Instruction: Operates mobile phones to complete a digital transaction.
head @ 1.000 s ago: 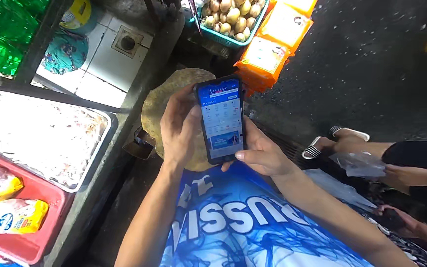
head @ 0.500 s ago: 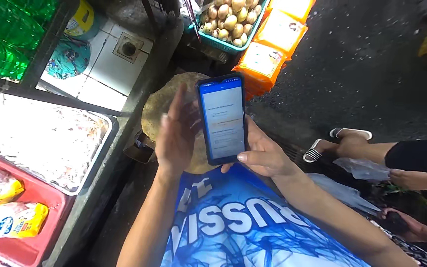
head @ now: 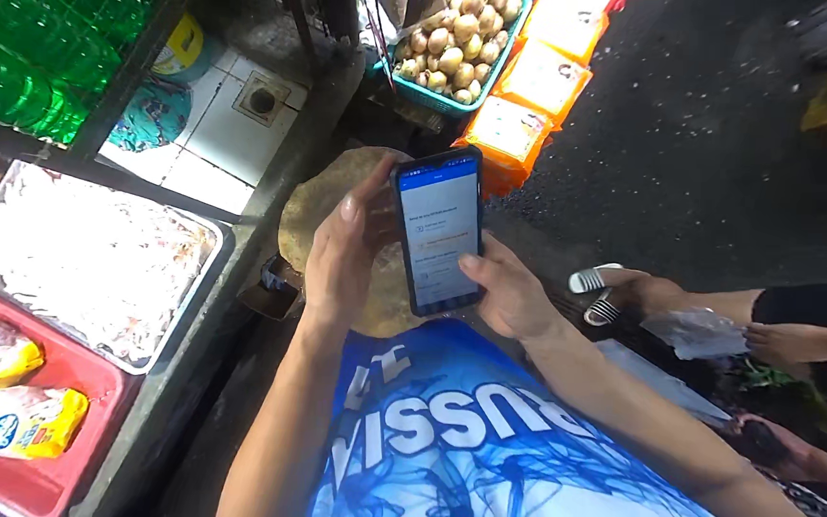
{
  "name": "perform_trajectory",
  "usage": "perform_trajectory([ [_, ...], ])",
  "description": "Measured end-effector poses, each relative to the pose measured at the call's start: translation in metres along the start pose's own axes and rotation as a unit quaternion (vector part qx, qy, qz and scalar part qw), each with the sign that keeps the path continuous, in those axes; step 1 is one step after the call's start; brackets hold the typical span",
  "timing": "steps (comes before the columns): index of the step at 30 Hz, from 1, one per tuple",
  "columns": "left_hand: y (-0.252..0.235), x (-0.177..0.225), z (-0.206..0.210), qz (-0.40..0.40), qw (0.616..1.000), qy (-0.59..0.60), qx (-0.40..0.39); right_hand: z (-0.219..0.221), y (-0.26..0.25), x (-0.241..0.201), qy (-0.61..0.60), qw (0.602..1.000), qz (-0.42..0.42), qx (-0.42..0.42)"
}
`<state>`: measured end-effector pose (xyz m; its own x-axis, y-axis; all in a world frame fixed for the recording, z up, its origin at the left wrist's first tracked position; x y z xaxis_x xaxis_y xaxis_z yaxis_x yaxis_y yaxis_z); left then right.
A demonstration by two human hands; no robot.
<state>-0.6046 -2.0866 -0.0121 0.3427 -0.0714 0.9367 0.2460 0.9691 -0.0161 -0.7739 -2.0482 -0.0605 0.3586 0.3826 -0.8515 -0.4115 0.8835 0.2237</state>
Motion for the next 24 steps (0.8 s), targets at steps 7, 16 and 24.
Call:
perform_trajectory([
  [7,0.012,-0.006,0.008,-0.002,0.999,-0.02,-0.026,-0.013,-0.002,0.014,0.043,0.986,0.083,0.14],
  [16,0.018,-0.018,-0.005,-0.112,0.977,0.18,0.013,0.001,0.003,0.013,-0.071,0.997,0.023,-0.014],
  [24,0.011,0.0,-0.012,-0.029,0.922,0.383,-0.047,0.018,0.002,-0.01,-0.162,0.974,0.018,-0.159],
])
Point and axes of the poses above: each hand's wrist, its own y-axis away from the middle knuckle, its own z-axis out of the palm, x = y × z, the point moved 7 cm from there along -y, towards the middle knuckle, and after that the axes turned 1 degree about y, right-handed, at the moved point
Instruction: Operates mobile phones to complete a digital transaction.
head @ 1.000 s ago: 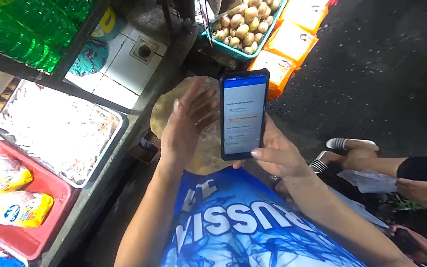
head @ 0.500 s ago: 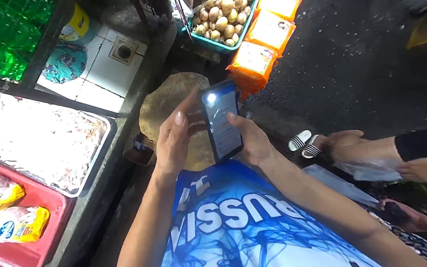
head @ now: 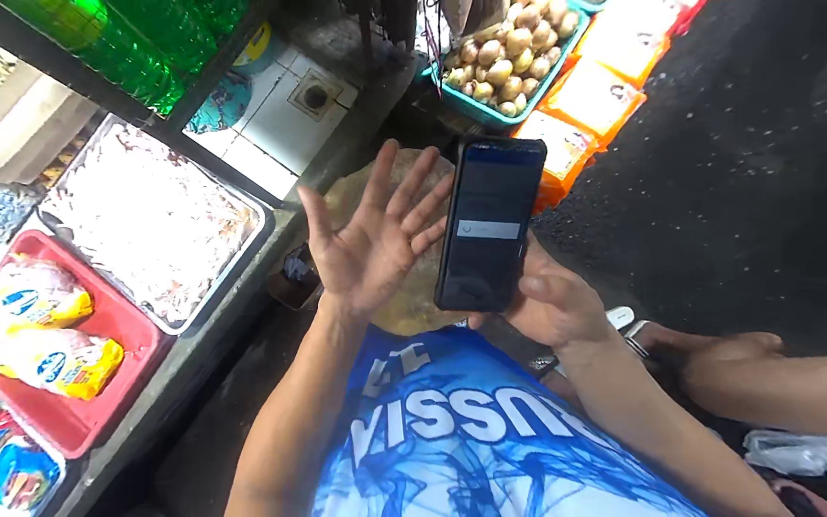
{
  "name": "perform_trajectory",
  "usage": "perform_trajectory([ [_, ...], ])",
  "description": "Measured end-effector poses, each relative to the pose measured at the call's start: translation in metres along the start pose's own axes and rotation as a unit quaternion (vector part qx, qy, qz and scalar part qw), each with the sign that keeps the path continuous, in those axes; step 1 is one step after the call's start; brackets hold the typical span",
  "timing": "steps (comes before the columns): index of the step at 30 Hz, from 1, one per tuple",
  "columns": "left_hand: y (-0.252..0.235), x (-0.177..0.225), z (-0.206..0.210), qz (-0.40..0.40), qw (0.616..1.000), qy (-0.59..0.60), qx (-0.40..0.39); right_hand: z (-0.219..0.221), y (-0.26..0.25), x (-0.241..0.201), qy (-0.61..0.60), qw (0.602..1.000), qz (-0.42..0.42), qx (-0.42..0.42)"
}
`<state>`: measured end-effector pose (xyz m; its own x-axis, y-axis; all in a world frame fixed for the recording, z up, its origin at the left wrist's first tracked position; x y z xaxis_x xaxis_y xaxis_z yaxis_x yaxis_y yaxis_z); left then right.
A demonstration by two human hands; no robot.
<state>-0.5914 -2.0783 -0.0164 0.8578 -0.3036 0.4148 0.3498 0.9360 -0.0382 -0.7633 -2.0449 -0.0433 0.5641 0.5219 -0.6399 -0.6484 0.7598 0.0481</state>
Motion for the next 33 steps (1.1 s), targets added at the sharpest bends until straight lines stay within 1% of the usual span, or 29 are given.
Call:
perform_trajectory([
  [4,-0.001,0.009,0.011,0.015,0.999,-0.026,-0.015,0.002,-0.004,-0.011,0.092,0.996,0.004,0.006],
  [7,-0.001,0.015,0.01,0.025,0.999,-0.026,-0.016,0.002,-0.008,-0.014,0.124,0.992,0.01,0.024],
  [12,0.002,0.018,0.007,0.041,0.999,0.005,-0.018,0.004,-0.011,-0.017,0.129,0.991,0.003,0.015],
  [15,0.005,0.02,0.008,0.042,0.999,0.004,-0.027,0.004,-0.015,-0.019,0.151,0.988,0.003,0.03],
  [20,0.009,0.016,0.005,0.03,0.999,0.011,-0.036,-0.003,-0.013,-0.015,0.156,0.985,0.036,0.064],
  [25,0.01,0.014,0.002,0.027,1.0,0.008,-0.015,-0.003,-0.009,-0.013,0.165,0.985,0.038,0.045],
  [33,0.009,0.012,0.003,0.021,1.0,-0.004,-0.015,-0.004,-0.004,-0.01,0.146,0.987,0.035,0.053],
])
Point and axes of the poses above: each hand's wrist, its own y-axis away from the middle knuckle, its own z-axis out of the palm, x = y × z, the point moved 7 cm from there along -y, towards the middle knuckle, and after that the axes turned 1 degree about y, right-handed, at the moved point
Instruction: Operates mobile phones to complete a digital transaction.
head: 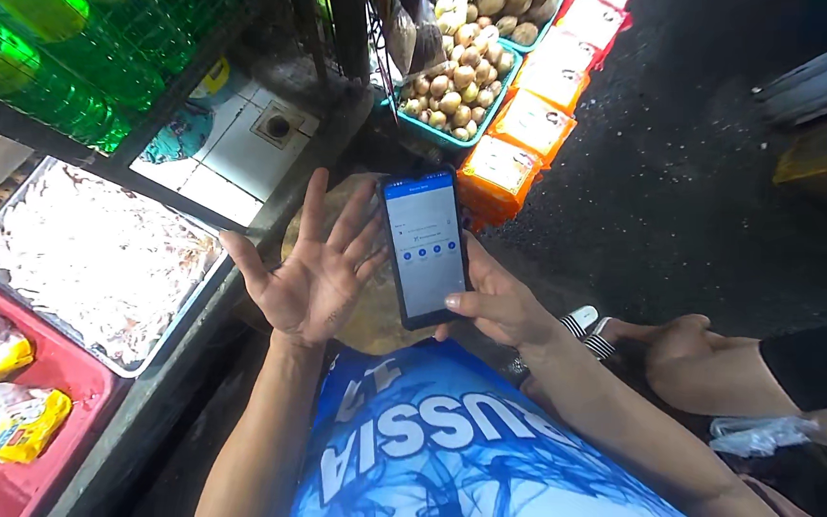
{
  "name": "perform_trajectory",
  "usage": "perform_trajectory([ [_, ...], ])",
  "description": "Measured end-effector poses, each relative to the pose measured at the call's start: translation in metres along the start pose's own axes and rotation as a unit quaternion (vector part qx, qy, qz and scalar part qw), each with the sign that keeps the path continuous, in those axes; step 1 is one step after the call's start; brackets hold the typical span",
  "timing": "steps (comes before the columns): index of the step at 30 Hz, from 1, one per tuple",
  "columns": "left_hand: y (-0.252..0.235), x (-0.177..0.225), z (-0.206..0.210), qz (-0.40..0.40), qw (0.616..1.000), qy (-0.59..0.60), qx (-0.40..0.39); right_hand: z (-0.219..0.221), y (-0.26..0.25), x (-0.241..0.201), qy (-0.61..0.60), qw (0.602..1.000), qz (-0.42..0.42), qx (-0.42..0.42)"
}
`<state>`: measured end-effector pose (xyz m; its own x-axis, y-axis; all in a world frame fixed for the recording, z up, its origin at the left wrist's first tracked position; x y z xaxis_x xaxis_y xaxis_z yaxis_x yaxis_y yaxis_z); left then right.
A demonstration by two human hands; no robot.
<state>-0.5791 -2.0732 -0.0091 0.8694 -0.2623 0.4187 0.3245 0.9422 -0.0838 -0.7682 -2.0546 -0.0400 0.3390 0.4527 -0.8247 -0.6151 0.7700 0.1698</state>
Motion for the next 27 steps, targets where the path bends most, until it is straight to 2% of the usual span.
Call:
perform_trajectory([
  [7,0.003,-0.003,-0.003,-0.009,1.0,-0.004,-0.006,-0.005,0.0,0.003,0.041,0.998,0.02,0.045],
  [12,0.005,-0.018,-0.004,-0.028,1.0,-0.003,0.001,-0.024,-0.006,0.014,0.073,0.969,0.038,0.231],
  [17,0.009,-0.031,-0.007,-0.035,0.999,0.018,0.007,-0.034,-0.004,0.021,0.11,0.946,0.053,0.3],
  [19,0.009,-0.032,-0.01,-0.036,0.999,0.011,0.006,-0.035,-0.003,0.024,0.113,0.948,0.049,0.294],
  [22,0.009,-0.032,-0.018,-0.033,0.999,-0.005,0.019,-0.035,0.001,0.029,0.091,0.966,0.035,0.241],
  [27,0.012,-0.029,-0.035,-0.025,0.998,-0.032,0.054,-0.015,0.008,0.028,-0.024,0.998,0.017,0.055],
])
Point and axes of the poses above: each hand's wrist, its own y-axis away from the middle knuckle, its own z-axis out of the palm, x = y × z, the point moved 7 cm from there along -y, towards the middle knuckle, and after that the axes turned 1 degree about y, right-handed, at the moved point
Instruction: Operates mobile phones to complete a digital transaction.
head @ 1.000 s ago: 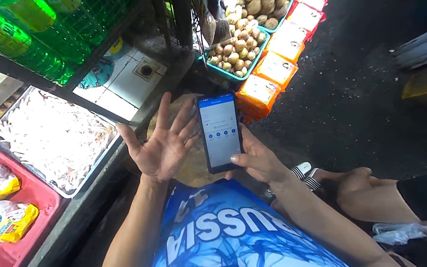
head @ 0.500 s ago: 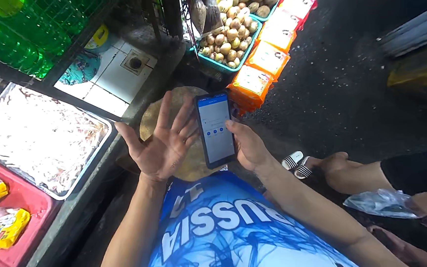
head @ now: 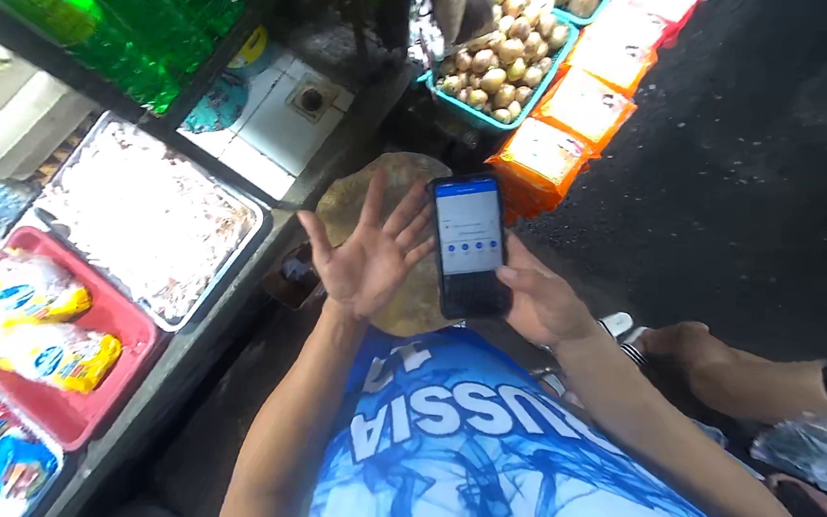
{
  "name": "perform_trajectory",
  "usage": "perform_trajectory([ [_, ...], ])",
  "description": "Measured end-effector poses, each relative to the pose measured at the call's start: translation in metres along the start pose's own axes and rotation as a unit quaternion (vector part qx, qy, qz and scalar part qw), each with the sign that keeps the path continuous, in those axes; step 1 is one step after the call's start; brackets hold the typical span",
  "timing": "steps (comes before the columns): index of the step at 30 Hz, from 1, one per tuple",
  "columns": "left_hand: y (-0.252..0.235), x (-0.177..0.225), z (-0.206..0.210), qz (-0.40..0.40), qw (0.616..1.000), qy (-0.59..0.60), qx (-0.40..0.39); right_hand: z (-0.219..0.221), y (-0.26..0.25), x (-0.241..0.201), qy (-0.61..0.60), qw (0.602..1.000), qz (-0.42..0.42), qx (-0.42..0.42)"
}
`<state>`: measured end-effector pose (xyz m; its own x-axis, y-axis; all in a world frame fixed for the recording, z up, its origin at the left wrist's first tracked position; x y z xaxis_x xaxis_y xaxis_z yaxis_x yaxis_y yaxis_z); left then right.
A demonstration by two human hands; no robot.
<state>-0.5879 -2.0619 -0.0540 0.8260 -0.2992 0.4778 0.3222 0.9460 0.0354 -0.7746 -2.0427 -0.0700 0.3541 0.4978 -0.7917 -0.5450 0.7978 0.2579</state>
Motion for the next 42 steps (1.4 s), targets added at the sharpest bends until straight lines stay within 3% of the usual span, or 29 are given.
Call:
perform_trajectory([
  [3,0.0,0.003,-0.001,0.005,0.999,0.032,-0.011,0.007,0.008,-0.001,-0.088,0.991,0.03,-0.096],
  [7,0.003,0.011,0.007,0.0,1.0,0.022,-0.02,0.014,0.011,-0.003,-0.082,0.984,0.016,-0.155],
  [12,0.007,0.015,0.012,0.002,1.0,-0.006,-0.014,0.014,0.006,-0.006,-0.024,0.99,0.001,-0.136],
  [25,0.005,0.017,0.009,0.006,0.999,0.029,-0.016,0.011,0.005,-0.003,-0.086,0.989,0.026,-0.114],
  [42,-0.002,0.017,0.018,0.002,0.999,0.019,-0.027,0.009,0.003,-0.009,-0.041,0.996,-0.023,-0.07],
])
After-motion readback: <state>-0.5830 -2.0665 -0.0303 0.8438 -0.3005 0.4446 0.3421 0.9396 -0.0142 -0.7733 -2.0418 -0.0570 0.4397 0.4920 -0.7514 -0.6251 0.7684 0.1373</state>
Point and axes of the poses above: each hand's wrist, its own y-axis away from the middle knuckle, its own z-axis out of the palm, x = y × z, the point moved 7 cm from there along -y, towards the middle knuckle, and after that the axes turned 1 degree about y, right-handed, at the moved point
